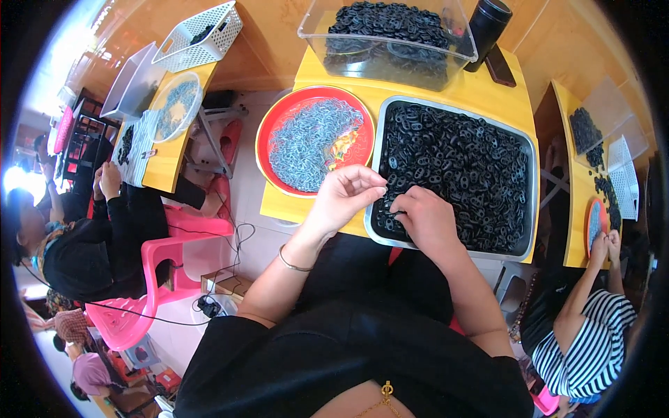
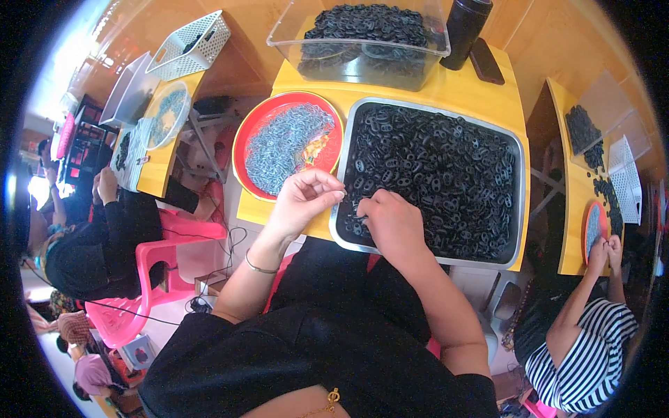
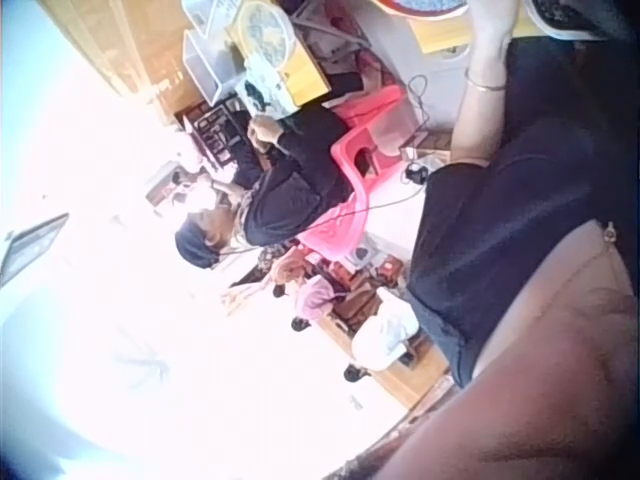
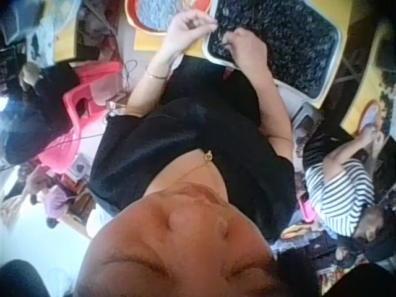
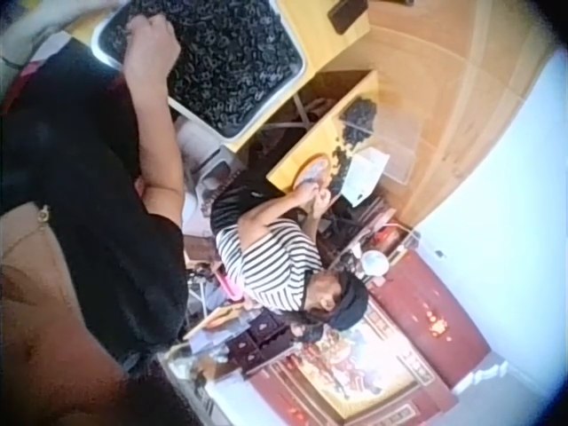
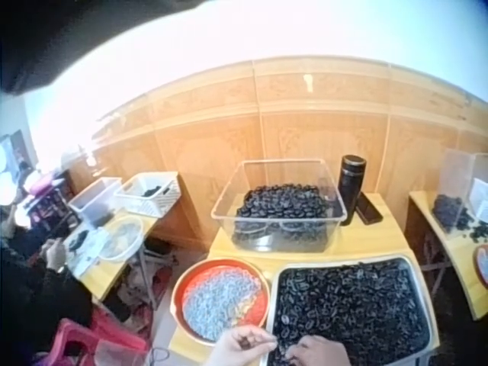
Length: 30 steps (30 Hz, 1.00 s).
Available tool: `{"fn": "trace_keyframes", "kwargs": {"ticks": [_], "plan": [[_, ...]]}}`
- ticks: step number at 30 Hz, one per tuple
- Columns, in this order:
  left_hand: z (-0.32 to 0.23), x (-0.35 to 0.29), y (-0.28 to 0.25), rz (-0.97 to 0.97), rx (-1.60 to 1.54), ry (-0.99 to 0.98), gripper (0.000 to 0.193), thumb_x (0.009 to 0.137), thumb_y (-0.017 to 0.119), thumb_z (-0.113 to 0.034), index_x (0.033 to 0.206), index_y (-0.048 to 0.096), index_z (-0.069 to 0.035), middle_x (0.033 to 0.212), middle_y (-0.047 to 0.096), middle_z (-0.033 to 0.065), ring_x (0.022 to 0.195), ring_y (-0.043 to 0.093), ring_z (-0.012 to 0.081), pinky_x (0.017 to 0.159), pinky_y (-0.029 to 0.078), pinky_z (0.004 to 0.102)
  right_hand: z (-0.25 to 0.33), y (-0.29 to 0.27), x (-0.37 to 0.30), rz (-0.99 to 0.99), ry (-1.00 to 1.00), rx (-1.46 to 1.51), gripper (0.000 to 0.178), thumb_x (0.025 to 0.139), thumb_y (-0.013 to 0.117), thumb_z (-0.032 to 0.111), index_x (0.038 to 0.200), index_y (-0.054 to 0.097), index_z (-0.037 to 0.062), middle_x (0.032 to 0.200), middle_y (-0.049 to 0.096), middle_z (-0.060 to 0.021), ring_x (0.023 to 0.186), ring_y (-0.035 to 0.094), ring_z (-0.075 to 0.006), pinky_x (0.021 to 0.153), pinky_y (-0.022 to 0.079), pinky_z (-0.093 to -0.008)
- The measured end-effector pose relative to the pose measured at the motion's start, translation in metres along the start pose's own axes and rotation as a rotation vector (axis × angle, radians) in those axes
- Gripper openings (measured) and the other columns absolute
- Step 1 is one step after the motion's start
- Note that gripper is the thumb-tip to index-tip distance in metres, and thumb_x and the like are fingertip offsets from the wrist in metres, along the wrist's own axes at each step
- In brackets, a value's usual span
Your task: The person assembles plastic cord locks by hand, picking small springs from a dish and plastic toggle pieces from a tray, inserting the springs into the toggles, and fitting the components together.
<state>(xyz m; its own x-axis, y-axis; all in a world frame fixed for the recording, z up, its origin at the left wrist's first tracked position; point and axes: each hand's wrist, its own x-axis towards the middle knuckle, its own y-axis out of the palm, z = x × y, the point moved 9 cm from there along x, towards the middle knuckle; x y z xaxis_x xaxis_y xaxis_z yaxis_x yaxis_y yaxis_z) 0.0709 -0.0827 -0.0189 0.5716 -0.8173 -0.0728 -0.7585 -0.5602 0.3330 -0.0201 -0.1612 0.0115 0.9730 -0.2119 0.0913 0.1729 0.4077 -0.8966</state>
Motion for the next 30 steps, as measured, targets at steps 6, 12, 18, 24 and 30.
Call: {"fn": "trace_keyframes", "kwargs": {"ticks": [6,12,18,24,30], "plan": [[0.002,0.001,0.007,0.012,-0.042,-0.027,0.011,0.081,0.059,0.003,0.091,0.059,0.001,0.086,0.062,0.0040,0.080,0.059,0.0085,0.073,0.048,0.0216,-0.008,-0.003,-0.006,-0.055,-0.029,0.261,0.008,0.071,0.064,0.008,0.079,0.062,0.0068,0.082,0.059,-0.0050,0.079,0.059,-0.0218,0.067,0.048,-0.0331],[0.002,0.001,0.017,0.058,0.009,-0.067,0.013,0.080,0.059,0.003,0.093,0.060,0.002,0.087,0.062,0.0054,0.080,0.059,0.0089,0.074,0.048,0.0215,-0.015,-0.021,-0.014,-0.226,-0.027,0.521,0.007,0.072,0.063,0.001,0.079,0.061,0.0018,0.088,0.061,-0.0097,0.081,0.060,-0.0240,0.070,0.049,-0.0309],[0.004,0.004,0.026,0.059,-0.103,-0.042,0.013,0.077,0.061,0.006,0.088,0.058,0.000,0.087,0.063,0.0069,0.080,0.060,0.0103,0.075,0.048,0.0227,-0.026,-0.032,-0.019,-0.371,0.043,0.629,0.012,0.071,0.066,-0.001,0.083,0.063,0.0020,0.083,0.062,-0.0090,0.076,0.061,-0.0188,0.066,0.048,-0.0264],[0.003,0.005,0.031,0.053,-0.104,-0.037,0.012,0.078,0.061,0.006,0.087,0.057,-0.001,0.087,0.063,0.0066,0.081,0.059,0.0100,0.077,0.048,0.0229,-0.036,-0.036,-0.020,-0.440,0.138,0.829,0.016,0.071,0.067,-0.002,0.086,0.065,0.0016,0.080,0.063,-0.0085,0.070,0.060,-0.0144,0.062,0.047,-0.0229],[0.002,0.006,0.035,0.067,-0.141,-0.006,0.012,0.079,0.060,0.006,0.089,0.058,-0.001,0.086,0.062,0.0046,0.081,0.059,0.0087,0.075,0.048,0.0217,-0.029,-0.042,-0.020,-0.496,0.046,0.799,0.021,0.074,0.063,-0.004,0.093,0.066,0.0023,0.083,0.062,-0.0088,0.069,0.061,-0.0125,0.062,0.049,-0.0208]]}}
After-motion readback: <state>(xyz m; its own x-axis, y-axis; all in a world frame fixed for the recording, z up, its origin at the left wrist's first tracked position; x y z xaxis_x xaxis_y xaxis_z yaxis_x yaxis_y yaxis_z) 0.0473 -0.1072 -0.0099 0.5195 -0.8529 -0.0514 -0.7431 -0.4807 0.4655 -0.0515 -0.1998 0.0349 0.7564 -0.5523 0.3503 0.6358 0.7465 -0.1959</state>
